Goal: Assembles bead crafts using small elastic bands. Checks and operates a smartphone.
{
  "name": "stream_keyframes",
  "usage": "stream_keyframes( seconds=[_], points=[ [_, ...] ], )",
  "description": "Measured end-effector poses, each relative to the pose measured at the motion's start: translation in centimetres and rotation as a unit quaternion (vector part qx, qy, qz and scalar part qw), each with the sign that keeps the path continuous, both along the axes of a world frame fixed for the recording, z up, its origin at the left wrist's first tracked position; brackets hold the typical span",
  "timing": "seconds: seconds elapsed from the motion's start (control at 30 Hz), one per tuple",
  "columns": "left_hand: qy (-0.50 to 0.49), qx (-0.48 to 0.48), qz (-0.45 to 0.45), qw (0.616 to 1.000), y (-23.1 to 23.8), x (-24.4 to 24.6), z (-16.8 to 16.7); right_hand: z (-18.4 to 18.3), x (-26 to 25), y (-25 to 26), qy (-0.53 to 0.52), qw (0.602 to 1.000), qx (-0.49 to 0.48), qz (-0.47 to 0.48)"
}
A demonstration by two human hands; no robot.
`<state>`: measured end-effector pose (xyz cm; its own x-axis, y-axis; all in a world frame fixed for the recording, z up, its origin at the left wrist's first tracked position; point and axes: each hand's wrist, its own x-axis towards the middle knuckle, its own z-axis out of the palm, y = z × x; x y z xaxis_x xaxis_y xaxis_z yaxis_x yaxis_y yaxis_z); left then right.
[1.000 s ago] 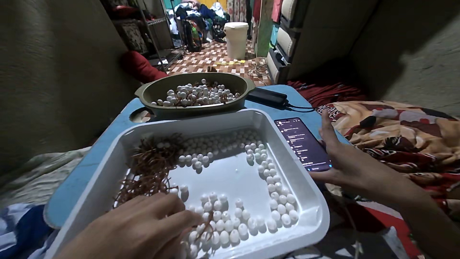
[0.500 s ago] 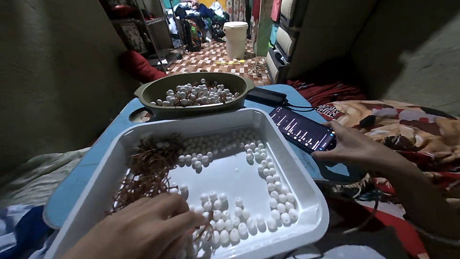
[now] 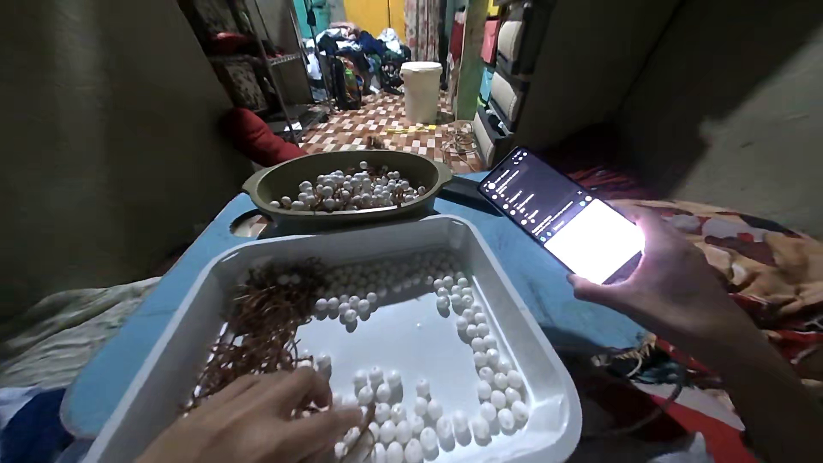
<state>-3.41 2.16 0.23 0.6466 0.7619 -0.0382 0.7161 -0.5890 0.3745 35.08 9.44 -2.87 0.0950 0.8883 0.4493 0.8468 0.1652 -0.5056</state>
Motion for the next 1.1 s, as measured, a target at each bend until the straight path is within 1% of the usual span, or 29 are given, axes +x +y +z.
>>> stream_keyframes(
  seconds=[0.07, 0.13, 0.23, 0.3, 0.33, 0.37, 0.43, 0.47, 0.5, 0.57, 0.67, 0.77, 0.9, 1.0, 1.1],
  points=[
    [-0.006, 0.001, 0.001, 1.000, -0.1, 0.1, 0.1, 0.4, -0.7, -1.0, 0.005, 1.000, 0.015, 0.012],
    [-0.020, 0.023, 0.018, 0.999, -0.3, 0.2, 0.0, 0.3, -1.4, -1.9, 0.000, 0.999, 0.043, 0.030],
    [-0.026, 0.065, 0.054, 0.996, -0.7, 1.2, 0.2, -0.2, -3.2, -3.0, 0.040, 0.994, 0.076, 0.071],
    [-0.071, 0.051, 0.055, 0.995, -1.0, 2.1, 0.6, -0.5, -4.6, -3.8, 0.081, 0.987, 0.084, 0.106],
    [-0.127, 0.028, 0.043, 0.991, -1.2, 2.6, 0.5, -0.6, -5.2, -4.2, 0.093, 0.983, 0.089, 0.131],
    [-0.205, -0.012, 0.019, 0.978, -1.4, 3.2, 0.3, -0.7, -5.7, -4.7, 0.100, 0.978, 0.093, 0.156],
    [-0.358, -0.115, -0.035, 0.926, -1.8, 4.3, -0.5, -0.5, -6.8, -5.9, 0.101, 0.972, 0.089, 0.195],
    [-0.400, -0.165, -0.058, 0.900, -2.0, 4.7, -0.6, -0.3, -7.3, -6.3, 0.104, 0.968, 0.081, 0.213],
    [-0.421, -0.201, -0.074, 0.881, -2.2, 5.0, -0.6, -0.1, -7.7, -6.7, 0.105, 0.965, 0.070, 0.228],
    [-0.443, -0.232, -0.074, 0.863, -2.5, 5.2, -0.7, 0.1, -8.4, -7.0, 0.106, 0.962, 0.053, 0.247],
    [-0.474, -0.209, -0.019, 0.855, -2.4, 5.5, -1.0, 0.2, -9.1, -6.9, 0.114, 0.961, 0.028, 0.252],
    [-0.516, -0.228, 0.016, 0.826, -2.2, 5.9, -1.3, -0.4, -9.5, -6.7, 0.124, 0.952, 0.031, 0.279],
    [-0.549, -0.255, 0.036, 0.795, -1.8, 6.3, -1.0, -0.4, -9.8, -7.1, 0.148, 0.934, 0.000, 0.326],
    [-0.579, -0.254, 0.025, 0.774, -1.5, 6.2, -1.2, -0.5, -10.0, -6.9, 0.176, 0.908, -0.002, 0.379],
    [-0.590, -0.248, 0.007, 0.768, -1.3, 6.0, -1.2, -0.3, -10.3, -6.5, 0.264, 0.862, -0.060, 0.429]
  ],
)
